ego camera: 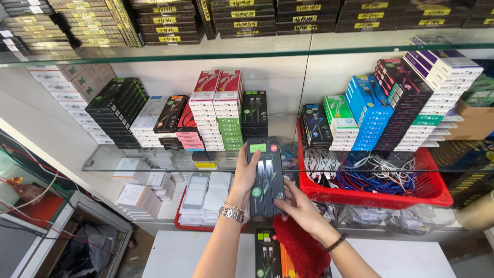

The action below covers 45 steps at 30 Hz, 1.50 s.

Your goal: The person wipes the surfaces of small product boxes with a red cloth and places them on a glass shelf. The person handles green, red, white, and black boxes one at a time, wiping each before stacking them on the shelf.

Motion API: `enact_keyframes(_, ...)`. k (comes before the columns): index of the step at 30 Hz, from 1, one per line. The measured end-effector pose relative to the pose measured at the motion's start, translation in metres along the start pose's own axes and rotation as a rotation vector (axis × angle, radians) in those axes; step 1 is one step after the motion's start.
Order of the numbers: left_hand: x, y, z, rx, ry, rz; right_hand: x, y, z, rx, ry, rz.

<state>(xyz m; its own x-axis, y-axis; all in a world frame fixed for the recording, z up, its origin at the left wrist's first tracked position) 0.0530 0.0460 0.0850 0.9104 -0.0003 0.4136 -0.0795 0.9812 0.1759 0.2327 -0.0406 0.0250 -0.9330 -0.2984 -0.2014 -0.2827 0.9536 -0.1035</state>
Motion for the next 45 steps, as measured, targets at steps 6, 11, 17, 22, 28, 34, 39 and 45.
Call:
enact_keyframes(6, 0.004, 0.013, 0.052, 0.464, 0.776, 0.09, -0.037, 0.088, -0.088, -0.196, 0.046, 0.281)
enact_keyframes(11, 0.009, 0.012, 0.049, 0.71, 1.173, -0.079, -0.041, 0.17, -0.098, -0.085, -0.063, 0.288)
enact_keyframes(17, 0.01, 0.033, 0.02, 0.602, 1.395, -0.196, -0.028, 0.193, -0.064, -0.516, -0.836, 0.515)
enact_keyframes(22, 0.016, 0.04, 0.02, 0.633, 1.34, -0.12, -0.032, 0.204, -0.069, -0.493, -0.919, 0.461)
enact_keyframes(28, -0.031, -0.019, -0.019, 0.384, 0.913, 0.003, -0.025, 0.1, -0.022, -0.127, -0.52, 0.18)
enact_keyframes(34, -0.11, -0.092, -0.147, -0.312, 1.135, 0.022, 0.001, 0.006, 0.025, 0.119, -1.191, -0.337)
enact_keyframes(39, -0.136, -0.167, -0.217, -0.735, 1.181, -0.057, 0.01, -0.04, 0.048, 0.233, -1.333, -0.296)
enact_keyframes(45, -0.135, -0.181, -0.211, -0.631, 1.093, 0.191, 0.012, -0.049, 0.073, 0.004, -1.172, -0.045)
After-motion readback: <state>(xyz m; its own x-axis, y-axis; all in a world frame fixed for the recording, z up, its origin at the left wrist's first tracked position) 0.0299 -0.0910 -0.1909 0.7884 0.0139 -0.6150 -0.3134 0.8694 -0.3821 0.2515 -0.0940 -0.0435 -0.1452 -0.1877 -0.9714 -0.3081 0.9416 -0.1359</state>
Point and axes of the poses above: each hand's wrist, its own y-axis towards the middle knuckle, its own x-axis out of the palm, z = x × y, the point moved 4 cm from there along y, towards the middle knuckle, and after that the axes turned 14 degrees about -y, right-handed, at the moved point
